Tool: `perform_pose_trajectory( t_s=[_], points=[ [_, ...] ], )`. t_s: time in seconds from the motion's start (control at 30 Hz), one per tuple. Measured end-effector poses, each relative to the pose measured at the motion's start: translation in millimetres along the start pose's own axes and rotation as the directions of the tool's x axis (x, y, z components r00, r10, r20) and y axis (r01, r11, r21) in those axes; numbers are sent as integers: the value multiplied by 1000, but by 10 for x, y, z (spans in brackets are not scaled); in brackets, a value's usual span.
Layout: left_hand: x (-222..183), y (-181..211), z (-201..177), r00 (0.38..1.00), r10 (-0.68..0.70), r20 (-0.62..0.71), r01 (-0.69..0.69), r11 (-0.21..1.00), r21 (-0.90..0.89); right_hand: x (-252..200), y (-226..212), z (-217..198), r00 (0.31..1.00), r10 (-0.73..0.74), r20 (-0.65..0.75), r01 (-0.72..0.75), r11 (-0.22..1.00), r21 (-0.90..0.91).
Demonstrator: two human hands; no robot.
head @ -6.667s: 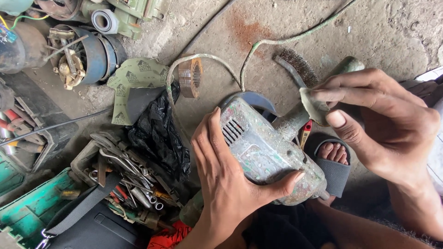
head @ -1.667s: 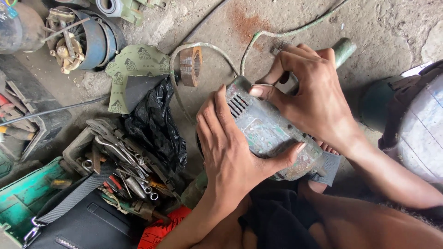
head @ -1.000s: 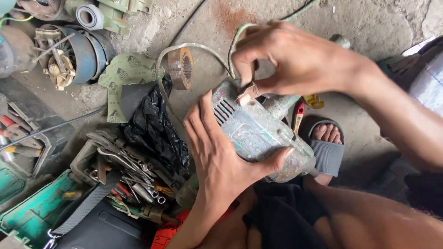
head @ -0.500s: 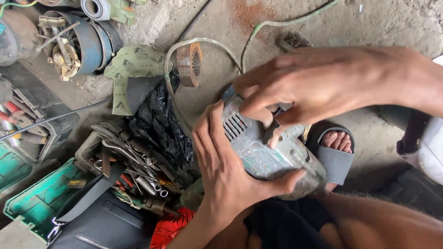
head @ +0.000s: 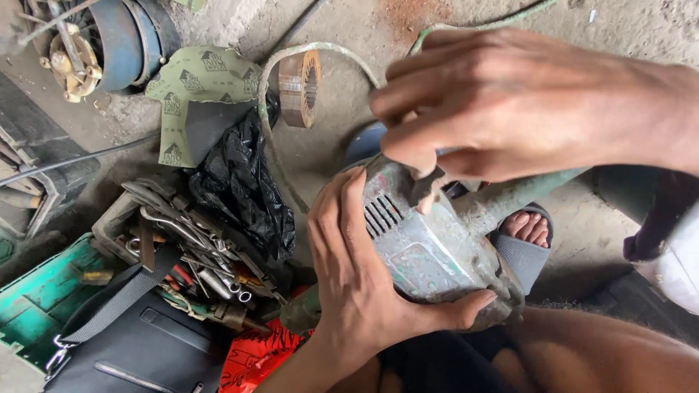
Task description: Cleaning a metal motor housing using a wire brush and manual scraping to remove rust and grime.
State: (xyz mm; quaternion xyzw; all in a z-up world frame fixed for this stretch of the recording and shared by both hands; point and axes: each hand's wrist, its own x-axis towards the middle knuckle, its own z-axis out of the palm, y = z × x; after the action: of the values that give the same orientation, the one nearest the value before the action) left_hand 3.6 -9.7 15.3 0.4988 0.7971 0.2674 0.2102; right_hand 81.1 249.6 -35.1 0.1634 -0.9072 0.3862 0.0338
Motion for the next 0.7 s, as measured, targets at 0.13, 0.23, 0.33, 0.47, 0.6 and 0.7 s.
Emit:
perform_pose_trajectory(
  t_s=[0.13,0.23,0.33,0.47,0.6,0.7],
  points=[
    [-7,-18,-37,1000,5,21,-5,1000,4,-58,-246,85,999,-19,47,11,986,164],
    [-2,-32,-21,1000,1,15,-1,1000,13,-107,-200,142,997,-35,72,24,989,146],
    [5,11,-8,1000,-11,10,11,1000,21,-48,-73,16,1000,-14,14,13,999,42],
    [-5,-13,-73,997,-43,56,45,999,-28,-160,-357,160,988,-107,115,66,947,315],
    [-14,-7,-55,998,-20,61,19,1000,18,-80,-170,87,997,-56,60,50,995,91],
    [-3,-4,-59,999,-32,42,33,999,-3,51,-204,-98,998,-10,-55,7,999,-43]
  ],
)
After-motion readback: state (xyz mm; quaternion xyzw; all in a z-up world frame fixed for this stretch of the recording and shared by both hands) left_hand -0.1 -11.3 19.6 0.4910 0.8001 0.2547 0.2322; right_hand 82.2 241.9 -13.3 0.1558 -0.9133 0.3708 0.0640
